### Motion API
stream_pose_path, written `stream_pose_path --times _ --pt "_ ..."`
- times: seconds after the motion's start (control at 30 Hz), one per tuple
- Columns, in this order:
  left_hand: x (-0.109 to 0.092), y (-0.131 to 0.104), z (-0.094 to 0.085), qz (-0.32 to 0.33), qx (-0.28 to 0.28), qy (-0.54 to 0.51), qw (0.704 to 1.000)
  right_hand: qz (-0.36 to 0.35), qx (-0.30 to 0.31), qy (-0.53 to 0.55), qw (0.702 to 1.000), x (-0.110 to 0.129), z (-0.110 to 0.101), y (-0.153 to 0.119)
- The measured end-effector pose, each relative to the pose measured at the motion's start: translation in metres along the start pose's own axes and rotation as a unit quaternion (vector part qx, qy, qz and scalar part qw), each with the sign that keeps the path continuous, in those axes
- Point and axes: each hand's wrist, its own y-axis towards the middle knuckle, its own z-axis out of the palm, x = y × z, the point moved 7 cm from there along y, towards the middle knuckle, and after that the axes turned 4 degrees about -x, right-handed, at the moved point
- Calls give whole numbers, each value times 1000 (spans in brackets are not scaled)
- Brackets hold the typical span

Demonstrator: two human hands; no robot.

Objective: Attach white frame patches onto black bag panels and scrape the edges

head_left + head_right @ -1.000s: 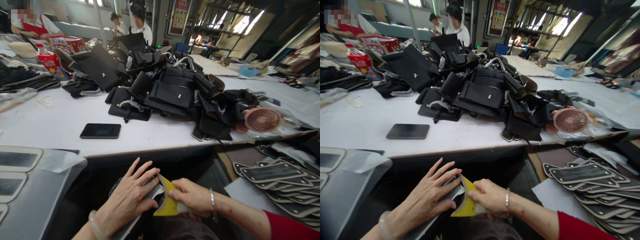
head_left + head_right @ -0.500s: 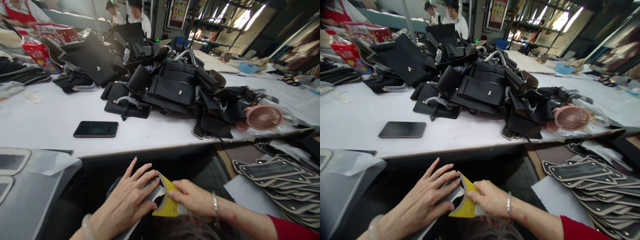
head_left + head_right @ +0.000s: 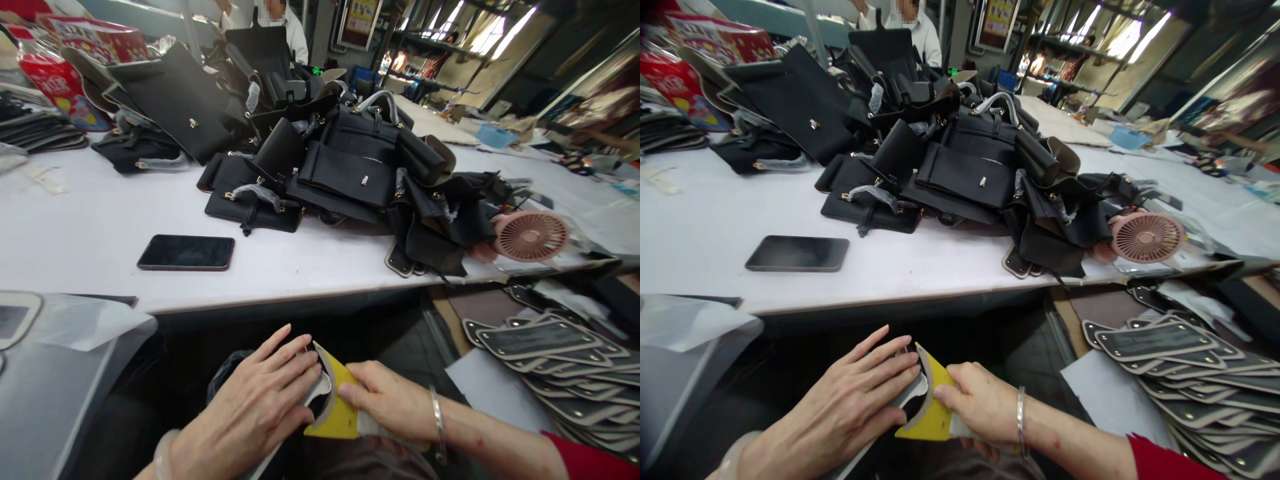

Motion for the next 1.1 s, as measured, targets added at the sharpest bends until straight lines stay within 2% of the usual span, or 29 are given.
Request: stream_pose_path --times 0.13,0.27,0.43,0.67,0.97,1.1 --pt "-1 0 -4 -1 -20 -24 999 -2 -11 -31 999 4 -2 -1" --pt "1 1 -5 -18 -19 -43 999 52 30 28 998 -5 8 0" --pt "6 -1 -7 -33 -14 -59 998 41 20 72 996 -10 16 3" --pt "12 -1 -10 -28 -21 -70 997 106 19 135 985 -6 31 0" --pt "14 -9 1 -35 -66 -88 993 93 -8 147 985 4 41 8" --pt "11 -9 0 -44 -57 -97 993 38 -70 117 990 4 42 13"
